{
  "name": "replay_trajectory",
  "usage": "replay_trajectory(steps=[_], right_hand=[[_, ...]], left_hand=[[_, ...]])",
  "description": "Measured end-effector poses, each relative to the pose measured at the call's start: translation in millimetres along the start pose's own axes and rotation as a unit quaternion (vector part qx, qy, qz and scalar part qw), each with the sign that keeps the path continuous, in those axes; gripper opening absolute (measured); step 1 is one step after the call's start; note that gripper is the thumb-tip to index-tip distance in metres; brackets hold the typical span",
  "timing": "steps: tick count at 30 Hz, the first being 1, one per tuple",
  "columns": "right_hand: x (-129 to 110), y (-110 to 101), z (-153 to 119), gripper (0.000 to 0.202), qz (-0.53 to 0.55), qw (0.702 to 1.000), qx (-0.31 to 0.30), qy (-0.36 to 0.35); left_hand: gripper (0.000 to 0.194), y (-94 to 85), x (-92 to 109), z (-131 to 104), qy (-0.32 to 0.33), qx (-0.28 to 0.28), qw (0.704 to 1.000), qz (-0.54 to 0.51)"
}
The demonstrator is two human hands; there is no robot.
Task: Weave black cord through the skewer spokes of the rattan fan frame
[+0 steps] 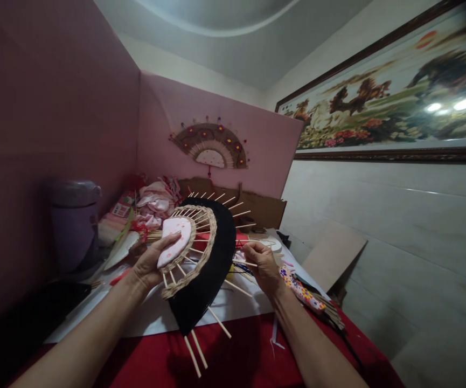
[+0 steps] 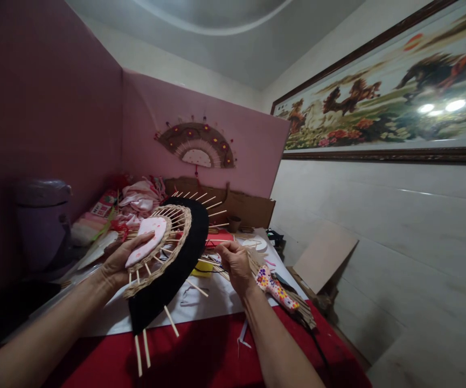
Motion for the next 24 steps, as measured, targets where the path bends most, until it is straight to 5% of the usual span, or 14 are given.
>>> replay_trajectory(steps=[15, 24], right_hand=[[3, 8, -3, 0.035, -0.005, 1.0, 0.012, 0.005], [10, 11, -4, 0.029, 0.024, 0.999, -0.013, 0.021]], left_hand=[[0.014, 0.7, 10, 2, 0.076, 0.012, 0.997, -0.007], [0.015, 7.5, -1, 3, 0.057, -0.031, 0.998, -0.016]])
Point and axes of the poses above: each hand's wrist, its own z-axis towards the middle knuckle, its own y-axis out of the palm, x = y × z, the point moved 10 cm from there along z, towards the middle knuckle, and after that the axes turned 10 degrees about y, right-handed, at the moved point
